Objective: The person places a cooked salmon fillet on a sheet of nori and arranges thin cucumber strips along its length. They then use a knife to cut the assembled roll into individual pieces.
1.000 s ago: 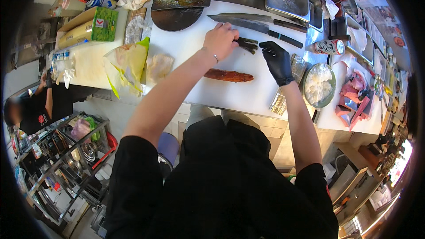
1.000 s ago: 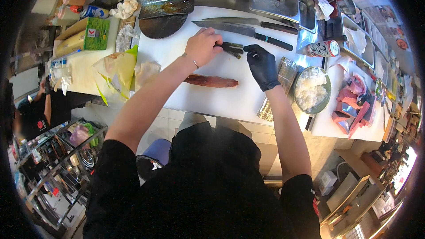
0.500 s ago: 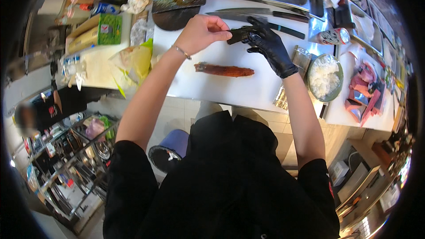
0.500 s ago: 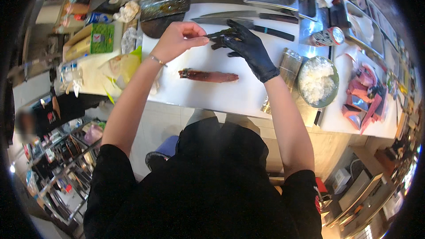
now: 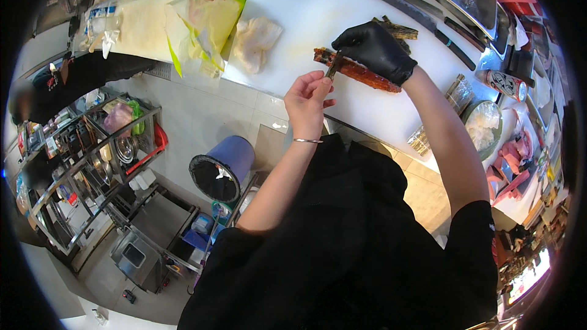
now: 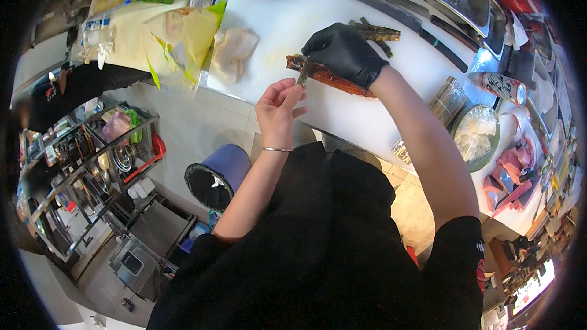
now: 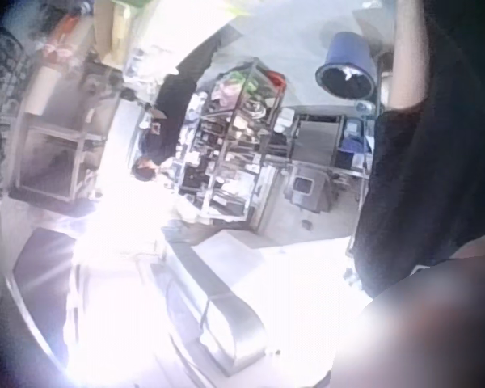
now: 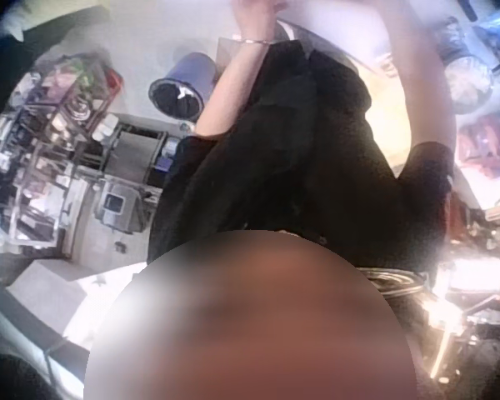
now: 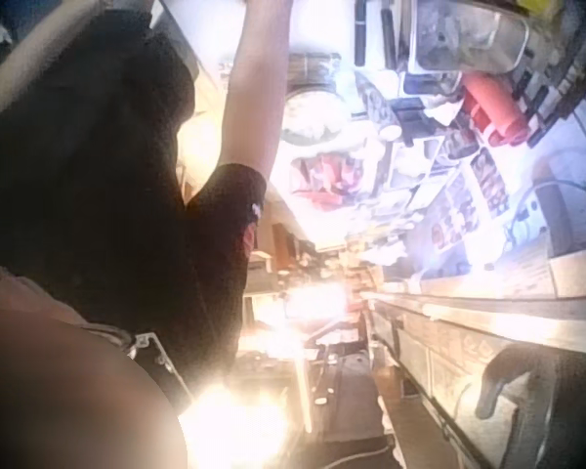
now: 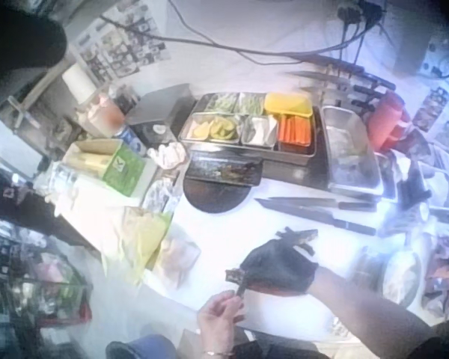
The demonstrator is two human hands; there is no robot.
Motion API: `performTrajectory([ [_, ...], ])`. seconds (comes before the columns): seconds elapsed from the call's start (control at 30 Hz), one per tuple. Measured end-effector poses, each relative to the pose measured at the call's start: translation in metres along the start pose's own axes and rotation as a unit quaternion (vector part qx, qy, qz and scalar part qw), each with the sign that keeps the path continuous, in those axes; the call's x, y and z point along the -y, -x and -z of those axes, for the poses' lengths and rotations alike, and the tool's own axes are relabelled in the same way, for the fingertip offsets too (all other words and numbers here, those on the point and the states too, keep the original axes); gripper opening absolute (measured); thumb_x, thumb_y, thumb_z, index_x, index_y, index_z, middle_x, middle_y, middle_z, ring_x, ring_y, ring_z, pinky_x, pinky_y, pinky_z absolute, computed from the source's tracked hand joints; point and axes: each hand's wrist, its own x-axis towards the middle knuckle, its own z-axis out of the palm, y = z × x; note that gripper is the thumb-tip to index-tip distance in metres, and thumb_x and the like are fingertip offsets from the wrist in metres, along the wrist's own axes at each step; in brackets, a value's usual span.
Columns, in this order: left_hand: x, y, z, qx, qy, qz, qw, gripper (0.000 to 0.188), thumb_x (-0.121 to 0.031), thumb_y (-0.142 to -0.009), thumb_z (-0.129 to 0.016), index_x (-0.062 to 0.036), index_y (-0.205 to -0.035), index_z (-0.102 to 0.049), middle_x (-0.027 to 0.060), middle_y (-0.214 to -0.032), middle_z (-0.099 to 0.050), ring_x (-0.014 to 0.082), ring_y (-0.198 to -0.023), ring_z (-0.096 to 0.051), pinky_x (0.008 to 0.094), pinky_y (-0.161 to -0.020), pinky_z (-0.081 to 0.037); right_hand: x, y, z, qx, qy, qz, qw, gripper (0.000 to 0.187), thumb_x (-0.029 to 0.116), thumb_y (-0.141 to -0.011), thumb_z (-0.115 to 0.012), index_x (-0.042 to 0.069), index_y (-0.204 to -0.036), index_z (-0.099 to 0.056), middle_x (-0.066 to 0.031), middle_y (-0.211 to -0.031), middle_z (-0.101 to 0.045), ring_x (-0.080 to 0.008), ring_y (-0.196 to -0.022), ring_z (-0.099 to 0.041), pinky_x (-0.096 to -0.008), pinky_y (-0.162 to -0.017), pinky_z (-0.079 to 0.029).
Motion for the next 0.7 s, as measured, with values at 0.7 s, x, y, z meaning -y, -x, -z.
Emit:
performTrajectory([
  [0.7,0.013,-0.015,-0.005,-0.022,0.000,-0.021,1.000,0.035,-0.008,-0.096,-0.081,-0.0136,-0.098,-0.046,0.0102,-0.094,-0.076,0.0170,-0.075,-0.074,0.0313,-0.055,-0.060,-0.009,-0.011,-0.007,-0.024,0.045,-0.006,0.999,0.034,0.003,-0.089,-0.075,0.005,-0.121,-0.065,-0.0070,-0.085,-0.071,-0.0132,-0.078,-0.064,-0.0321,-0.077,-0.054],
])
